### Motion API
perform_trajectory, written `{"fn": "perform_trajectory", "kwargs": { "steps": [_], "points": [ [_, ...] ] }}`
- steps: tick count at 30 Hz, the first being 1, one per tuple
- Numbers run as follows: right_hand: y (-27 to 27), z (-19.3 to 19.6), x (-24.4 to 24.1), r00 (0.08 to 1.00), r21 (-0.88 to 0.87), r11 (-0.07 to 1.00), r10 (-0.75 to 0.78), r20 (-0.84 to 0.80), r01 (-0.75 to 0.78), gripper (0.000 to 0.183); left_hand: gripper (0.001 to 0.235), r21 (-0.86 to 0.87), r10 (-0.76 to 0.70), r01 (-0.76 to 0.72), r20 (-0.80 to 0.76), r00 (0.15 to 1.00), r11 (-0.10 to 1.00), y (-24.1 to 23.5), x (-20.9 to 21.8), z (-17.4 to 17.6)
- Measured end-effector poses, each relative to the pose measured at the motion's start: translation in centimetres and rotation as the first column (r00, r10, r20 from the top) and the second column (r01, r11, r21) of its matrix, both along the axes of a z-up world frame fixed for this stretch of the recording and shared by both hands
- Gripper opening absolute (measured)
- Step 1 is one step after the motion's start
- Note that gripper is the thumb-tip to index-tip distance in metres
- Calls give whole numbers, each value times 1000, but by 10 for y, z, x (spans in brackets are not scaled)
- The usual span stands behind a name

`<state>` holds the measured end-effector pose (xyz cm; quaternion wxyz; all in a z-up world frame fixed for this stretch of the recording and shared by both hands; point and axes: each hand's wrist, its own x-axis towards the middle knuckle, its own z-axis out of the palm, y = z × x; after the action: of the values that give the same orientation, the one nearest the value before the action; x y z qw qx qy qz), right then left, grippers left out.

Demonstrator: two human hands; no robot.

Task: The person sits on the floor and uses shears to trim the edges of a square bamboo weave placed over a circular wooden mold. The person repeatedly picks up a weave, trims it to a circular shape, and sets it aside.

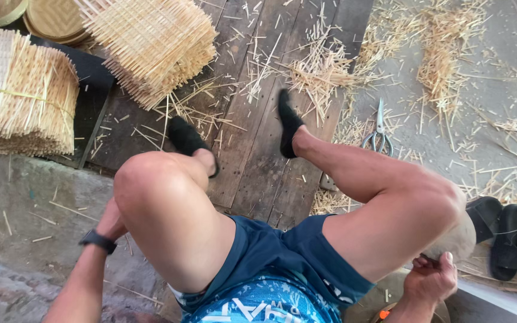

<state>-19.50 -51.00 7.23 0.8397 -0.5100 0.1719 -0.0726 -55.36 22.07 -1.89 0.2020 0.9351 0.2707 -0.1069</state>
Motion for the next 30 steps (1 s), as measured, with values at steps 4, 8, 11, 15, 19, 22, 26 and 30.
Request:
{"fn": "perform_trajectory", "kwargs": {
  "steps": [4,8,11,15,19,22,26,30],
  "points": [
    [-15,-12,-11,992,-134,987,-99,-80,88,13,38,-7,21,-21,9,1000,1000,12,6,-21],
    [-33,-24,3,995,-104,993,-68,-70,60,13,37,-22,66,-66,-22,998,998,-8,-25,-27],
    [-37,-27,20,999,-25,1000,-15,-49,13,14,36,-45,89,-88,8,996,995,-14,-42,-17],
    [-29,-26,47,997,-5,1000,16,-70,-16,14,36,-11,130,-131,-83,988,991,-18,-17,-6],
    [-21,-11,72,995,33,999,42,-91,-39,14,27,65,99,-89,-167,981,994,-27,34,14],
    [-21,0,79,996,55,998,43,-79,-39,14,36,-286,385,-375,-22,923,882,-35,58,38],
    [-27,14,77,1000,64,998,1,-26,0,15,52,-439,442,-376,54,895,816,-43,70,47],
    [-27,16,48,998,-228,973,-34,50,45,16,55,-460,441,-401,-24,897,792,-39,48,27]
  ]
}}
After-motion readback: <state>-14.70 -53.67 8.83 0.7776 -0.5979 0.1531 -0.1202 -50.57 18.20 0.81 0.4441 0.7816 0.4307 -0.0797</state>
